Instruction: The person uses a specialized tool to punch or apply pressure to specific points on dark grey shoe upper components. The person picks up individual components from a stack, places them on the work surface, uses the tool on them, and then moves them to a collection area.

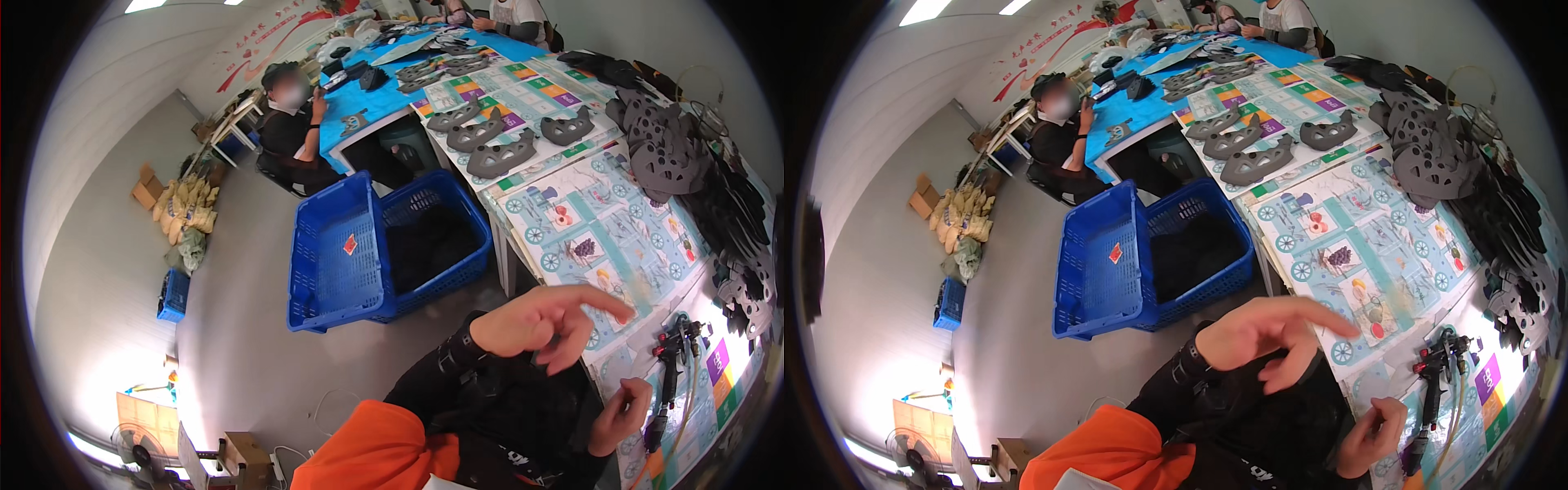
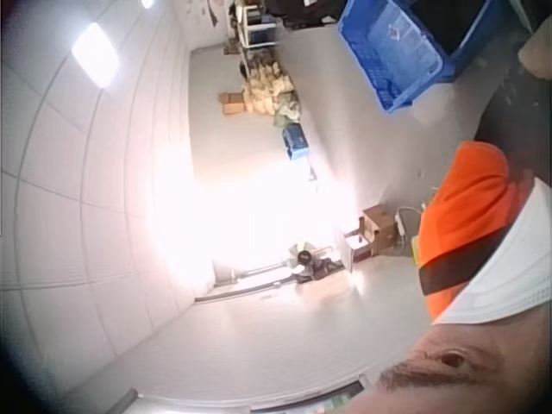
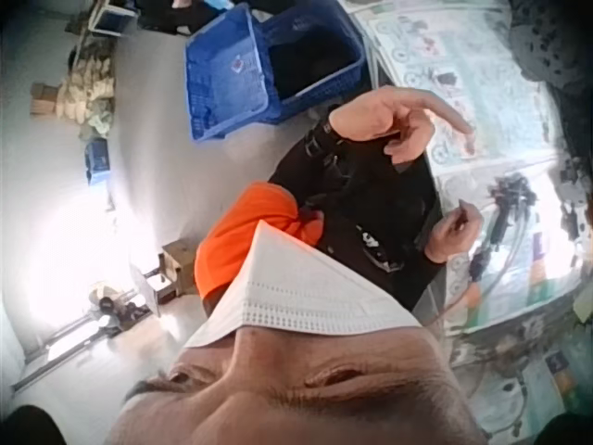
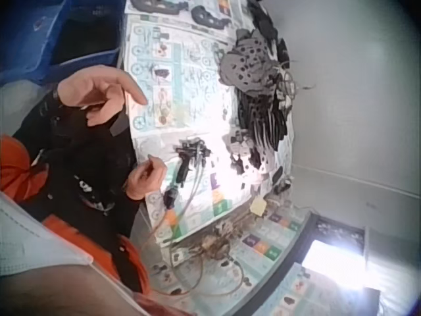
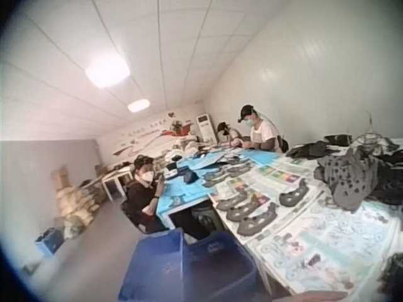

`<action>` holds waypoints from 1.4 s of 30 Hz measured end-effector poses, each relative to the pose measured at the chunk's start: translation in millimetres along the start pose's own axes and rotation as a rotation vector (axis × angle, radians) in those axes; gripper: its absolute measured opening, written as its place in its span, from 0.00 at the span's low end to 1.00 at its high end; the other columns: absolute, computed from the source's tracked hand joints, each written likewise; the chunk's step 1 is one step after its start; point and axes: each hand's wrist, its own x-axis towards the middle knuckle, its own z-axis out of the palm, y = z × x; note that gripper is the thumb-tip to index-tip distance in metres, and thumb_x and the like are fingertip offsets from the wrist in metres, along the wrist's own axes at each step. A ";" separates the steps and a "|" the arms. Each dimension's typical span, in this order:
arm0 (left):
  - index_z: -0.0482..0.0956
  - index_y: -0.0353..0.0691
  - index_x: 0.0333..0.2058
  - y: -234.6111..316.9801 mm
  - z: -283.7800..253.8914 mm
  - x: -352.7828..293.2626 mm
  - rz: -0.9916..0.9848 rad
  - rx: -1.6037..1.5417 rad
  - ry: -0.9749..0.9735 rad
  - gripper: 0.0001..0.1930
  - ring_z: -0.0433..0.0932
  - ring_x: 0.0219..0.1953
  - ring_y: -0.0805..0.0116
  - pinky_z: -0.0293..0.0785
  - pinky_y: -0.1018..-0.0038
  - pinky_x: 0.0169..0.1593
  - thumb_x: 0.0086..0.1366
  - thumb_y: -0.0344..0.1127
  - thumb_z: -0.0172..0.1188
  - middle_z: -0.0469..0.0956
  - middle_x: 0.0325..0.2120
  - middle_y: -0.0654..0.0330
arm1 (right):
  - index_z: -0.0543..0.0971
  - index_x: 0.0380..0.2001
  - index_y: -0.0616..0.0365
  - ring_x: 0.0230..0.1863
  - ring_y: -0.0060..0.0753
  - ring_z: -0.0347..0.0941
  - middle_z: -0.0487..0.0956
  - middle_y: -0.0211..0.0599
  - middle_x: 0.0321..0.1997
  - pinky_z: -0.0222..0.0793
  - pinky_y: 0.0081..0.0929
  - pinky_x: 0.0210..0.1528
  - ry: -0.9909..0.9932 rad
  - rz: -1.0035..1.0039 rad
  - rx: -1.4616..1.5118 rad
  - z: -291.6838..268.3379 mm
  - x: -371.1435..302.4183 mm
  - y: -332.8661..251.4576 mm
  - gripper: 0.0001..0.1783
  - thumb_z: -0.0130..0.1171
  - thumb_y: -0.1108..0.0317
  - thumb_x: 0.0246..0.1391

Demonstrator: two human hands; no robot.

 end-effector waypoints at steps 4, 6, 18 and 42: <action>0.63 0.36 0.73 -31.1 -40.8 -6.6 -0.037 -0.025 0.014 0.41 0.78 0.34 0.79 0.71 0.83 0.33 0.73 0.59 0.59 0.81 0.42 0.58 | 0.77 0.40 0.67 0.37 0.45 0.73 0.75 0.46 0.37 0.63 0.34 0.34 0.040 0.032 -0.107 5.1 1.7 -5.6 0.12 0.50 0.89 0.55; 0.63 0.38 0.73 -41.0 -49.0 -14.7 -0.086 -0.027 0.059 0.38 0.78 0.36 0.78 0.72 0.82 0.34 0.73 0.53 0.61 0.80 0.42 0.59 | 0.77 0.40 0.67 0.35 0.41 0.72 0.75 0.44 0.37 0.58 0.33 0.30 0.074 0.022 -0.161 11.3 2.7 -3.5 0.11 0.50 0.89 0.56; 0.65 0.41 0.74 -18.1 -132.4 -112.1 -0.032 1.290 0.548 0.49 0.73 0.31 0.77 0.72 0.75 0.38 0.56 0.40 0.81 0.81 0.38 0.64 | 0.87 0.48 0.59 0.17 0.12 0.53 0.59 0.17 0.19 0.43 0.16 0.22 -0.208 0.883 0.146 -43.0 37.0 -8.6 0.52 0.24 0.25 0.74; 0.42 0.46 0.81 -59.6 -127.6 -41.4 -0.140 -0.178 -0.077 0.68 0.60 0.75 0.59 0.60 0.59 0.72 0.52 0.56 0.83 0.61 0.74 0.52 | 0.30 0.83 0.46 0.22 0.21 0.73 0.79 0.29 0.27 0.70 0.34 0.37 -0.232 0.470 1.875 71.5 95.5 -80.1 0.48 0.32 0.32 0.76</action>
